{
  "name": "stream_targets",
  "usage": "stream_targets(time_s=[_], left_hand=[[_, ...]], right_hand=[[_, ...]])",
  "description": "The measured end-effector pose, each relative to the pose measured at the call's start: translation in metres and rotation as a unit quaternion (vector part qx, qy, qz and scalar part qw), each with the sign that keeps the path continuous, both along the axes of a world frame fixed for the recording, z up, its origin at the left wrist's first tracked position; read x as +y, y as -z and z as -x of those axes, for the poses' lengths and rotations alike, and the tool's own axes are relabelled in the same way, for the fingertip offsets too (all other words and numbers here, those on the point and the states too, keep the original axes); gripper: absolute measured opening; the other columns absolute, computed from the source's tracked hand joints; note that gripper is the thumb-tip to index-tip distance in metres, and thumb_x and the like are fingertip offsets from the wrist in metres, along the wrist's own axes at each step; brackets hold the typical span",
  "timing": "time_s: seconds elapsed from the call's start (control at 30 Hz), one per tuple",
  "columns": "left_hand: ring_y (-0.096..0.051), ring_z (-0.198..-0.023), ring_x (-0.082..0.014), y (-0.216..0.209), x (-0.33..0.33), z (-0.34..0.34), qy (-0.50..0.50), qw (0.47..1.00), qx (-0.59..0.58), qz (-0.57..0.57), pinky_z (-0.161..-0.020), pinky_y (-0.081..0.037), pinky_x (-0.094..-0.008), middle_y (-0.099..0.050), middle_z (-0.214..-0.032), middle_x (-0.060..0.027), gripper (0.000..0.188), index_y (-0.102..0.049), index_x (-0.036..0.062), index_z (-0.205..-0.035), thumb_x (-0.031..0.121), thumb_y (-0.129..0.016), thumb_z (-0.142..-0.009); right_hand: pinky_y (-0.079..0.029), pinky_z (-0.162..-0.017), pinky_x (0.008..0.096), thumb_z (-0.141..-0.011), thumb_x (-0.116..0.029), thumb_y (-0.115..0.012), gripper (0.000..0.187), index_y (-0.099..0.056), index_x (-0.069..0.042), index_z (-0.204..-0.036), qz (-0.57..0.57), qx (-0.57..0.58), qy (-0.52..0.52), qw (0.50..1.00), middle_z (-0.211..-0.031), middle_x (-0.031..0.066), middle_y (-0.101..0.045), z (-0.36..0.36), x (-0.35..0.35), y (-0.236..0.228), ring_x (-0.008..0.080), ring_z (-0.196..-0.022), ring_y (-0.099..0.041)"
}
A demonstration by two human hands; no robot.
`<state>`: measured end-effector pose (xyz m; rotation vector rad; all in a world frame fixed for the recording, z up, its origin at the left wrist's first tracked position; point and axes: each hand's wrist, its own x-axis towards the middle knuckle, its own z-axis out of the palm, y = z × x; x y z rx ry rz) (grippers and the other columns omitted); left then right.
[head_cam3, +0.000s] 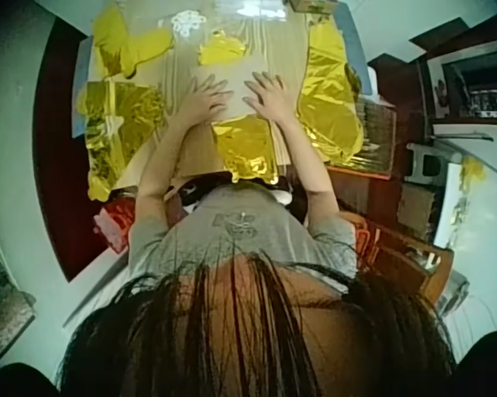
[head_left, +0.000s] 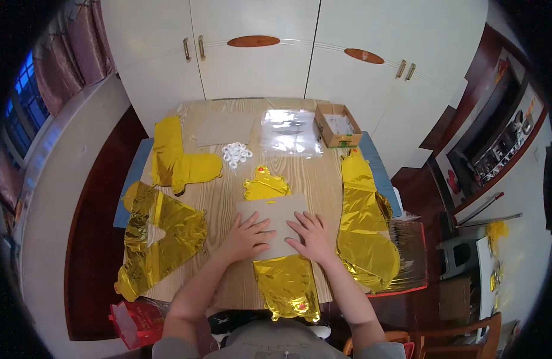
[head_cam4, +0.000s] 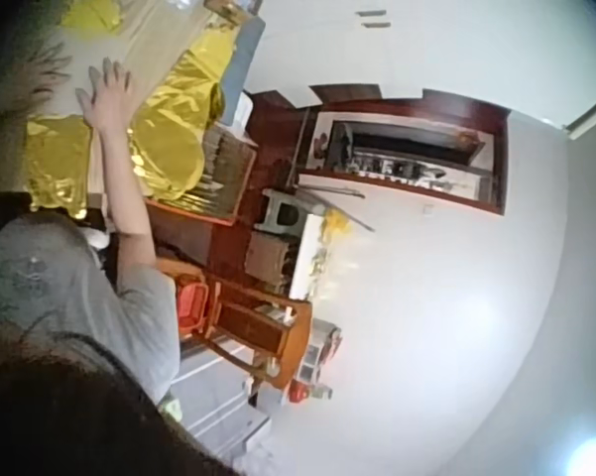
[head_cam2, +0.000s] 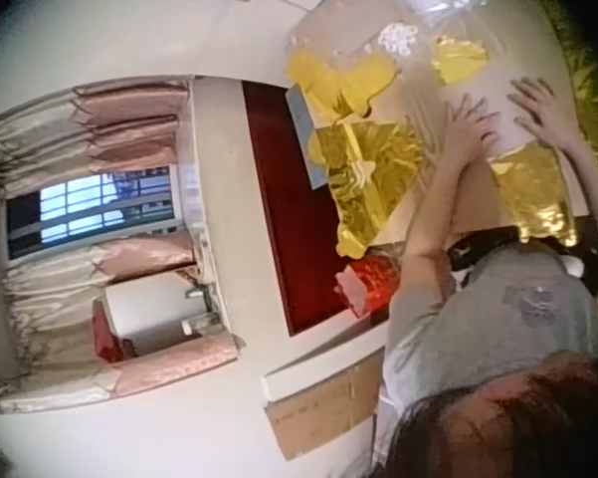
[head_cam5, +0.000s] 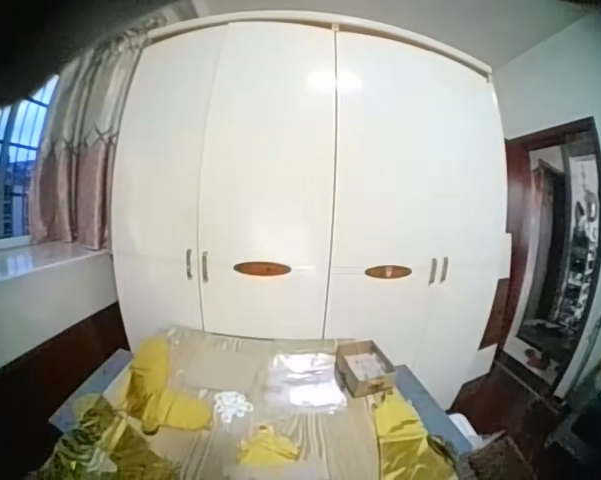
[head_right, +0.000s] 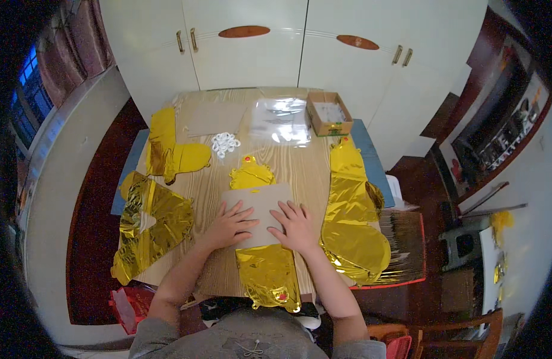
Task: Folding and organizing gold-colored plastic film sheets at a workstation.
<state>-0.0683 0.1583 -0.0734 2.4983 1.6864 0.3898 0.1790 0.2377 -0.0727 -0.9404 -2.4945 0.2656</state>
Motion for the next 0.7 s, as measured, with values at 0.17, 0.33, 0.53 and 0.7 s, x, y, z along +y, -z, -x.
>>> stream_targets(time_s=[0.17, 0.33, 0.53, 0.7], left_hand=[[-0.030, -0.142, -0.0311, 0.006, 0.001, 0.001, -0.005, 1.000, 0.003, -0.012, -0.111, -0.015, -0.0650, -0.043, -0.147, 0.0005, 0.045, -0.058, 0.0343, -0.130, 0.045, -0.062, -0.086], [-0.029, -0.142, -0.0326, 0.003, 0.000, 0.000, -0.001, 1.000, 0.020, -0.011, -0.111, -0.018, -0.0652, -0.039, -0.150, 0.0000, 0.043, -0.058, 0.0385, -0.129, 0.045, -0.062, -0.086], [-0.029, -0.141, -0.0351, 0.007, 0.000, -0.001, 0.008, 0.999, 0.039, -0.027, -0.111, -0.018, -0.0648, -0.039, -0.150, -0.0009, 0.039, -0.059, 0.0432, -0.125, 0.045, -0.061, -0.086], [-0.029, -0.141, -0.0350, 0.004, -0.001, -0.001, 0.010, 1.000, 0.012, -0.020, -0.111, -0.015, -0.0657, -0.042, -0.147, -0.0013, 0.041, -0.062, 0.0429, -0.122, 0.050, -0.064, -0.082]], right_hand=[[-0.025, -0.110, 0.0534, -0.085, -0.041, -0.065, 0.049, -0.060, -0.019, -0.128, 0.036, -0.002, -0.006, 0.999, -0.140, 0.0100, -0.049, -0.002, 0.004, 0.005, 0.0329, -0.133, -0.040], [-0.028, -0.110, 0.0541, -0.085, -0.044, -0.064, 0.046, -0.062, -0.020, -0.124, 0.008, 0.005, 0.001, 1.000, -0.138, 0.0070, -0.052, -0.001, 0.005, 0.007, 0.0301, -0.131, -0.043], [-0.028, -0.110, 0.0535, -0.084, -0.043, -0.066, 0.042, -0.064, -0.024, -0.122, 0.002, 0.009, -0.005, 1.000, -0.137, 0.0059, -0.052, -0.002, 0.004, 0.007, 0.0296, -0.131, -0.043], [-0.029, -0.110, 0.0518, -0.085, -0.041, -0.066, 0.041, -0.064, -0.026, -0.123, 0.028, 0.002, -0.016, 0.999, -0.138, 0.0049, -0.052, -0.005, 0.006, 0.005, 0.0286, -0.132, -0.042]])
